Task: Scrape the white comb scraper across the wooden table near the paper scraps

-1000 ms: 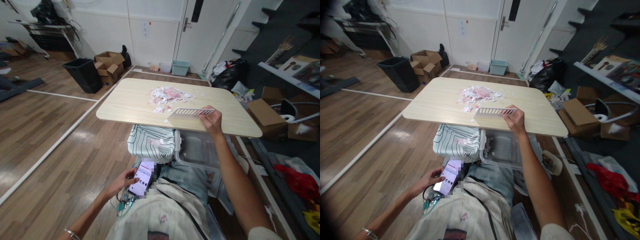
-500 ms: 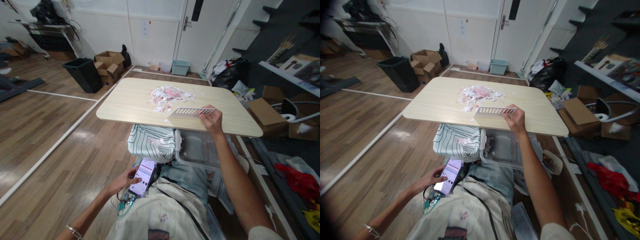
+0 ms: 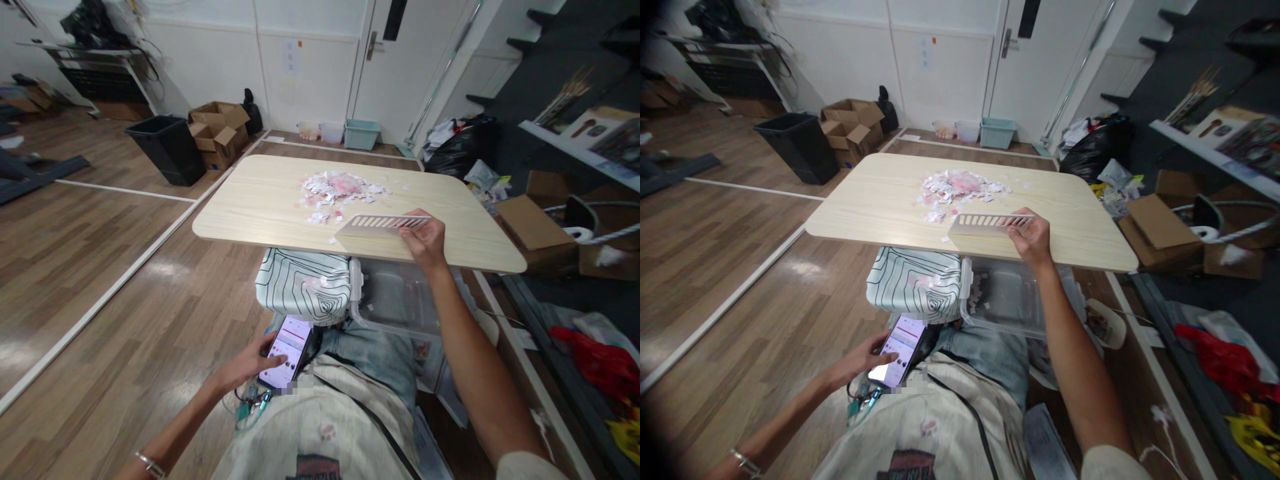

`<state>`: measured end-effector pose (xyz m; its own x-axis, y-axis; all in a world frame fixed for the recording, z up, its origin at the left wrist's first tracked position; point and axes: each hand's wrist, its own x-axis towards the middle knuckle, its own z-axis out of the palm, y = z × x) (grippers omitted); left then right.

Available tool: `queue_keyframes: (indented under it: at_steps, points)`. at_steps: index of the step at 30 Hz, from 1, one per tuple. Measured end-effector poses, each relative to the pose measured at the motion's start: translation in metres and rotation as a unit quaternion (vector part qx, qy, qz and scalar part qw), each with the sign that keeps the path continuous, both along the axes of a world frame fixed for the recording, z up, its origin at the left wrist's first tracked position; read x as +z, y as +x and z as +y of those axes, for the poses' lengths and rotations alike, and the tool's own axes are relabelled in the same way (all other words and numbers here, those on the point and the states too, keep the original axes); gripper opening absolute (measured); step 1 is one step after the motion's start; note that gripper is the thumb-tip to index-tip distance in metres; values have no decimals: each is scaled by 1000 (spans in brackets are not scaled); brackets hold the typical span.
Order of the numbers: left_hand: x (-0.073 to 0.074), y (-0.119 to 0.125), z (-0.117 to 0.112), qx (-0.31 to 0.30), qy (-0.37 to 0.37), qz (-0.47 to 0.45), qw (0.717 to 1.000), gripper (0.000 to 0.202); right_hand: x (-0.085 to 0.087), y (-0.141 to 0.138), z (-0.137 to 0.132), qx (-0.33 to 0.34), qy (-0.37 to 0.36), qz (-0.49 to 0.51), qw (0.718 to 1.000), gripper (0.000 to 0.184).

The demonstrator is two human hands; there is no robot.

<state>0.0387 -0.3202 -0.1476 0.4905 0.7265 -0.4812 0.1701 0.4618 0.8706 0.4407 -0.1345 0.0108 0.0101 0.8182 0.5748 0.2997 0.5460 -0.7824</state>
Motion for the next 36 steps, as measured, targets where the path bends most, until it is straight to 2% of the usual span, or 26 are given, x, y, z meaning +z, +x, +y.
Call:
queue_keyframes:
  at_steps: [5,13,20,32,36]
  points:
    - [-2,7,-4,28,-7,27,999,82,-1,0,1,7,5,8,1000,25]
    - [9,24,-4,80,0,75,994,64,-1,0,0,8,-1,6,1000,21]
    - [11,26,-4,89,17,88,992,68,-2,1,0,8,0,6,1000,19]
    - [16,26,-3,53,23,123,991,78,0,0,0,-4,-7,2,1000,22]
    - [21,22,-4,70,-1,72,995,73,-1,0,0,-3,-14,5,1000,24]
